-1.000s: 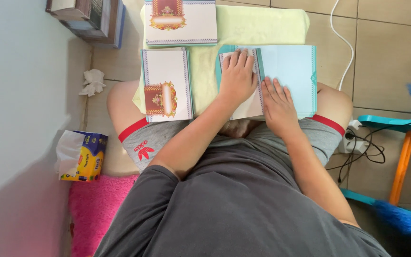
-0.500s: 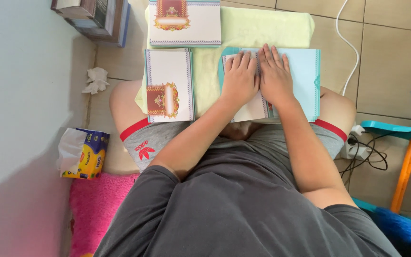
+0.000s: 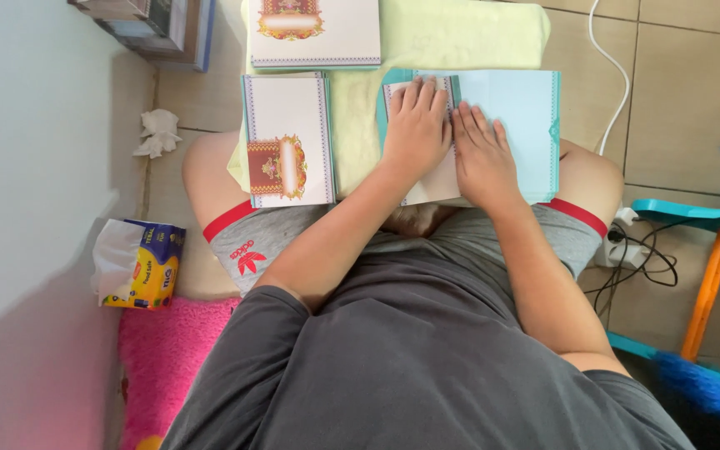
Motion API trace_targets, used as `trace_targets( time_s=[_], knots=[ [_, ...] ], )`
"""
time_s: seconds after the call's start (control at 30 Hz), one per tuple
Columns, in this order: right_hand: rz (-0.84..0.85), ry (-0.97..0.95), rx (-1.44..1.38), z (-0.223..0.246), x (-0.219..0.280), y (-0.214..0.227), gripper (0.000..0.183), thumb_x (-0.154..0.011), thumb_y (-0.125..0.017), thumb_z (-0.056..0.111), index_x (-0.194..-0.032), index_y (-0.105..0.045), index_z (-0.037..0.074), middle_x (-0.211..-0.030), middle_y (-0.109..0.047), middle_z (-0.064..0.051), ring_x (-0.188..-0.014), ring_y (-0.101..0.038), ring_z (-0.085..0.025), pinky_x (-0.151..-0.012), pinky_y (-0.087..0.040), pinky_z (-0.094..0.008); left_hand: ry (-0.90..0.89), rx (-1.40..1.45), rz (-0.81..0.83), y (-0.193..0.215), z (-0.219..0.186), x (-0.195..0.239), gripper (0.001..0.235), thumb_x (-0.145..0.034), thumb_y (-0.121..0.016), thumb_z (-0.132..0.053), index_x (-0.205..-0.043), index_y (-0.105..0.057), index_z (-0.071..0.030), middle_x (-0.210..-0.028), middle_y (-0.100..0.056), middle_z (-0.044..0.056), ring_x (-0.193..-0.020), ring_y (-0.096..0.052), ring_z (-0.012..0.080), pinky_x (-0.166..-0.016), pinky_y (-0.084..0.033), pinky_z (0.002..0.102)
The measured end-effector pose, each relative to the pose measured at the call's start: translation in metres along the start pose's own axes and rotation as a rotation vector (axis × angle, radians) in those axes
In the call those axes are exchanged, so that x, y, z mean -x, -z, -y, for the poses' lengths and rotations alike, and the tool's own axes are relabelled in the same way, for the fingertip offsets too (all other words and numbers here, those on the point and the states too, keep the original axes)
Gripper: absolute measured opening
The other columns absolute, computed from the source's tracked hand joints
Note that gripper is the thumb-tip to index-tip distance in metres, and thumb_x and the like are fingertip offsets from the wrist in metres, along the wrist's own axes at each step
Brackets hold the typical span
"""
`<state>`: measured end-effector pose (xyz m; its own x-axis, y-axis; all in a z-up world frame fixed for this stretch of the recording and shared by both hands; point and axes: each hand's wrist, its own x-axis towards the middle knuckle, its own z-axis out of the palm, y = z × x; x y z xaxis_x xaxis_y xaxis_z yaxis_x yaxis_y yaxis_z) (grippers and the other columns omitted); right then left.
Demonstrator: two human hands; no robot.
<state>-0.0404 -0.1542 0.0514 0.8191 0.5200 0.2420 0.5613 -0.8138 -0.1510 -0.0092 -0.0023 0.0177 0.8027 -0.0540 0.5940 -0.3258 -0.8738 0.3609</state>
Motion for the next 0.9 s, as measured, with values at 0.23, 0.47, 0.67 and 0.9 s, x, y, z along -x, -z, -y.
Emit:
trace_targets(
  time_s=[0.23, 0.47, 0.67, 0.9],
  knots=[
    [-0.050, -0.001, -0.056, -0.016, -0.045, -0.017, 0.051, -0.105, -0.049, 0.017, -0.151, -0.051, -0.006, -0.159, -0.048, -0.021, -0.150, -0.038, -0.033, -0.121, -0.024, -0.050, 0.004, -0.011, -0.060, -0.004, 0.001, -0.001, 0.035, -0.088, -0.066, -0.017, -0.117, -0.061, 0.001, -0.129, -0.062, 0.021, -0.124, -0.057, 0.0389, -0.105, -0.042, 0.049],
    [0.181, -0.121, -0.016, 0.013, 0.062, -0.001, 0.061, -0.112, -0.032, 0.036, -0.165, -0.026, 0.007, -0.172, -0.022, -0.014, -0.159, -0.019, -0.030, -0.127, -0.010, -0.051, 0.000, -0.116, 0.088, -0.013, 0.007, 0.004, 0.028, -0.088, -0.062, -0.025, -0.112, -0.063, -0.012, -0.126, -0.062, 0.012, -0.128, -0.053, 0.0324, -0.107, -0.039, 0.049],
    [0.086, -0.066, 0.032, 0.009, 0.089, 0.004, 0.052, -0.111, -0.038, 0.031, -0.155, -0.049, 0.008, -0.162, -0.046, -0.013, -0.147, -0.044, -0.029, -0.121, -0.027, -0.053, -0.069, -0.165, 0.683, 0.025, -0.018, 0.007, 0.062, -0.108, -0.040, -0.038, -0.161, -0.034, -0.006, -0.168, -0.023, 0.025, -0.157, -0.015, 0.0443, -0.124, -0.010, 0.065],
    [0.192, -0.233, -0.310, -0.035, 0.069, 0.015, 0.031, -0.107, -0.047, 0.034, -0.128, -0.069, 0.032, -0.139, -0.065, 0.012, -0.129, -0.061, -0.014, -0.109, -0.046, -0.037, -0.094, -0.166, 0.937, 0.059, -0.035, 0.035, 0.096, -0.093, -0.075, -0.017, -0.168, -0.016, -0.016, -0.172, -0.007, 0.019, -0.158, -0.007, 0.0468, -0.120, -0.011, 0.076]
  ],
)
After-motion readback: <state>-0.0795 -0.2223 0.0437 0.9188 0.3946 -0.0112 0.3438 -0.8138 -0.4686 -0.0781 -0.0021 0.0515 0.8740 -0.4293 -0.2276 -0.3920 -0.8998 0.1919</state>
